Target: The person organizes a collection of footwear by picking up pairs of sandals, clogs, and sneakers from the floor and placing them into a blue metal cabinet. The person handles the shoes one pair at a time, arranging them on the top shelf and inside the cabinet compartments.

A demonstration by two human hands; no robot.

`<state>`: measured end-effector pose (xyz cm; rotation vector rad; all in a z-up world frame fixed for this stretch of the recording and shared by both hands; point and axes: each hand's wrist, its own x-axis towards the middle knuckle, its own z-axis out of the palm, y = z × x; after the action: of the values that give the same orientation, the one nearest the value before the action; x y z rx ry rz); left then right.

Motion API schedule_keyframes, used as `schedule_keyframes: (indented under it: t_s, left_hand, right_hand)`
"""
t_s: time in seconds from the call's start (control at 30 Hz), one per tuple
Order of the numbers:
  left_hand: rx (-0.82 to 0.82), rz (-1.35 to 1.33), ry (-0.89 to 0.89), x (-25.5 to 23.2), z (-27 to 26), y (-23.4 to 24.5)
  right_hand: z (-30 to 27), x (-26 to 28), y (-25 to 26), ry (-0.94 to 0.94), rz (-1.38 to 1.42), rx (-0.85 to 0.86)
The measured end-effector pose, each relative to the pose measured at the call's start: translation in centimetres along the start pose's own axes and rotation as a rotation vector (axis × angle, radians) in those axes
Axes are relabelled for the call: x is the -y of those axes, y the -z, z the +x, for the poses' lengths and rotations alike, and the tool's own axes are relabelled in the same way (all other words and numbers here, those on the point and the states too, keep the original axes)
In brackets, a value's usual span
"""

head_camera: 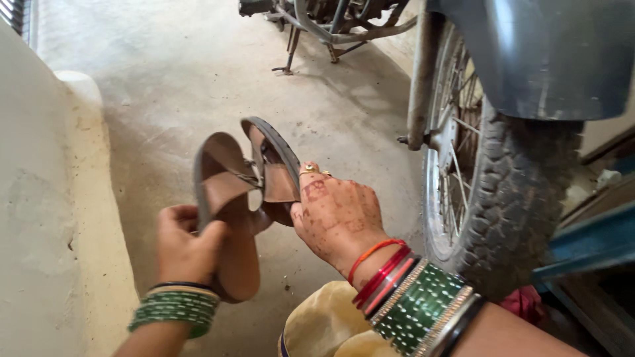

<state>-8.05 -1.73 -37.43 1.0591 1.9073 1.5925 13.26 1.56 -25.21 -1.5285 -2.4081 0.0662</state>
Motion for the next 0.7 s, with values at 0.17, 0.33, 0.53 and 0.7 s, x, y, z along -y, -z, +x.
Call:
schedule_keyframes:
  t_s: [0.17, 0.33, 0.53, 0.7]
  left_hand:
    - [-0.061, 0.081, 0.201, 0.7, 1.9, 4.4]
    - [0.110, -0.239, 0.272, -0.2, 3.7, 10.1]
    - [0.348, -0.569, 0.256, -4.6, 3.6, 11.9]
    - [0.450, -0.658, 0.136, -12.5, 1.1, 12.5]
  right_hand:
    - [-1.0, 0.8, 0.7, -0.009, 0.080, -0.057]
    - [-3.2, 2.5, 2.0, -0.057, 0.206, -0.136]
    - [-4.3, 3.7, 5.0, -0.228, 0.484, -0.287]
    - [-5.1, 4.9, 12.5, -0.262, 0.739, -0.368]
